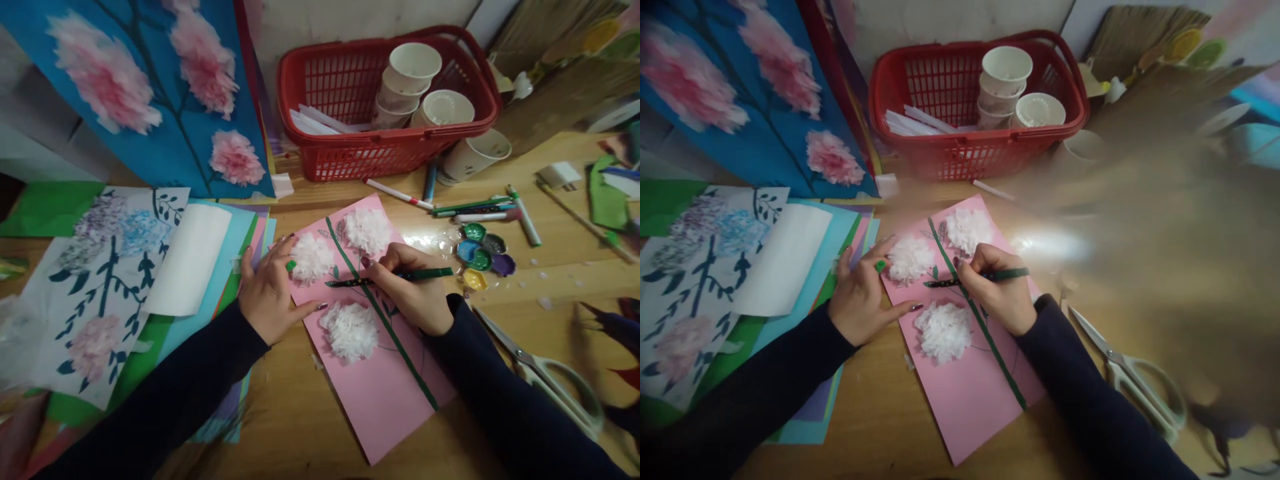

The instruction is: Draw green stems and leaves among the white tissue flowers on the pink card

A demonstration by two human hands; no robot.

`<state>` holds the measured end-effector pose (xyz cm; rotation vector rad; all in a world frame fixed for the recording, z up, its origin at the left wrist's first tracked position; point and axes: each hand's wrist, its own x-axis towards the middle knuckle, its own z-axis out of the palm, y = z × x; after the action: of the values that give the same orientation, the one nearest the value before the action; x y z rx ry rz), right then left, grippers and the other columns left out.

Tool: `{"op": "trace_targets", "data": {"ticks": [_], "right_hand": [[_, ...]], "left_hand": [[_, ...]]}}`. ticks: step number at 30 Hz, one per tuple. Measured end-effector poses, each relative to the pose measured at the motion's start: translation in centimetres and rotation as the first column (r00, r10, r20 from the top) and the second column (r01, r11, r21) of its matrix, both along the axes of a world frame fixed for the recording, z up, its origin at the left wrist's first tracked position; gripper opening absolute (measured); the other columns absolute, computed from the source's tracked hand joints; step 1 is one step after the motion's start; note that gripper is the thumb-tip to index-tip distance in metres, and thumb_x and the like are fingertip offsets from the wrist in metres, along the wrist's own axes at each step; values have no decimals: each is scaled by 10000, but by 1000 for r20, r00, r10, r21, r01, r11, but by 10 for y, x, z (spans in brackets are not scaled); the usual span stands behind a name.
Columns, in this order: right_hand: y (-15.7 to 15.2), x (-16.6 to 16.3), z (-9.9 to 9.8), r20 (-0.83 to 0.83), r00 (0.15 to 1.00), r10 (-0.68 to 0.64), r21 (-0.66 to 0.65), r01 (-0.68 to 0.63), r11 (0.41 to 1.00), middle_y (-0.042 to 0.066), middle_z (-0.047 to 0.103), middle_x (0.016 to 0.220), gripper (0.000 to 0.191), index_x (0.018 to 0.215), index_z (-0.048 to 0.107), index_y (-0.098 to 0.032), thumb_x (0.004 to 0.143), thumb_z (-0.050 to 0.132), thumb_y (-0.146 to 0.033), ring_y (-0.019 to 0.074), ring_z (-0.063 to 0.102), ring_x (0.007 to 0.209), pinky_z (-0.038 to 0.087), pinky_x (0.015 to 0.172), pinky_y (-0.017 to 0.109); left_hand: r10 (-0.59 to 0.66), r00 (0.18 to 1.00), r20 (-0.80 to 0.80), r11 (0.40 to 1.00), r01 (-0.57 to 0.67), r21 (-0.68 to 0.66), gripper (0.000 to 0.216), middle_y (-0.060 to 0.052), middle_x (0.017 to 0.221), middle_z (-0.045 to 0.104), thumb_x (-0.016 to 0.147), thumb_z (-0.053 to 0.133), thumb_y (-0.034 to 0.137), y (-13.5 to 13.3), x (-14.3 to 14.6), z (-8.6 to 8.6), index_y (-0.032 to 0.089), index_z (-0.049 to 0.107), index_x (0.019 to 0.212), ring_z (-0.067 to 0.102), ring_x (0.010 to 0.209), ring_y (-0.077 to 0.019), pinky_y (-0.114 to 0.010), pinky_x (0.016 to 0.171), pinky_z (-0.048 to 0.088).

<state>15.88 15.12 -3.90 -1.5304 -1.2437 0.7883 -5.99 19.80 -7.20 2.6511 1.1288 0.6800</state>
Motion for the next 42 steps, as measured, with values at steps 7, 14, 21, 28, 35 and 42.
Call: {"op": "trace_targets", "data": {"ticks": [7, 14, 21, 28, 35, 42], "right_hand": [[0, 0, -2, -34, 999, 0, -12, -1, 1000, -48, 494, 432, 369, 510, 427, -211, 786, 671, -234, 74, 388, 402, 309, 408, 230], [-2, 0, -4, -57, 998, 17, -27, -18, 999, -58, 498, 425, 359, 547, 434, -217, 822, 665, -215, 70, 396, 367, 293, 378, 227], [-3, 2, -2, 17, 1000, 7, 6, -7, 1000, -62, 509, 444, 361, 535, 445, -205, 813, 670, -153, 61, 410, 380, 318, 391, 220], [-1, 2, -1, 47, 999, 3, 25, -5, 1000, -72, 471, 436, 370, 522, 443, -196, 801, 680, -142, 47, 387, 377, 313, 385, 202], [-3, 3, -2, 20, 1000, 22, 10, -22, 1000, -78, 461, 447, 380, 540, 430, -185, 811, 695, -169, 36, 370, 391, 287, 383, 185], [-1, 2, -3, 6, 999, 44, 28, -44, 999, -76, 484, 444, 372, 548, 433, -191, 816, 687, -147, 43, 395, 377, 303, 381, 191]], "left_hand": [[-3, 1000, 21, 1000, 3, -8, 682, -245, 1413, 472, 713, 784, 475, 0, 0, -1, 202, 344, 1157, 470, 1306, -374, -664, 1094, 196], [-1, 1000, 16, 999, 2, -33, 667, -251, 1418, 463, 738, 761, 490, -1, 0, -1, 197, 339, 1165, 444, 1330, -365, -655, 1103, 185], [4, 1000, 11, 999, -3, -42, 659, -254, 1419, 461, 737, 755, 524, -1, 0, -1, 203, 344, 1141, 444, 1335, -350, -630, 1116, 176], [-5, 1000, 15, 999, 5, -40, 631, -262, 1407, 471, 743, 758, 508, -1, 0, 0, 194, 354, 1113, 462, 1315, -372, -669, 1094, 201], [-4, 1000, 29, 999, 5, -45, 630, -269, 1398, 479, 736, 780, 475, -1, 1, 4, 201, 352, 1108, 481, 1298, -377, -689, 1076, 222], [-5, 1000, 11, 998, 5, -61, 632, -261, 1408, 471, 741, 768, 486, 0, 1, 3, 202, 351, 1121, 484, 1297, -370, -680, 1081, 217]]}}
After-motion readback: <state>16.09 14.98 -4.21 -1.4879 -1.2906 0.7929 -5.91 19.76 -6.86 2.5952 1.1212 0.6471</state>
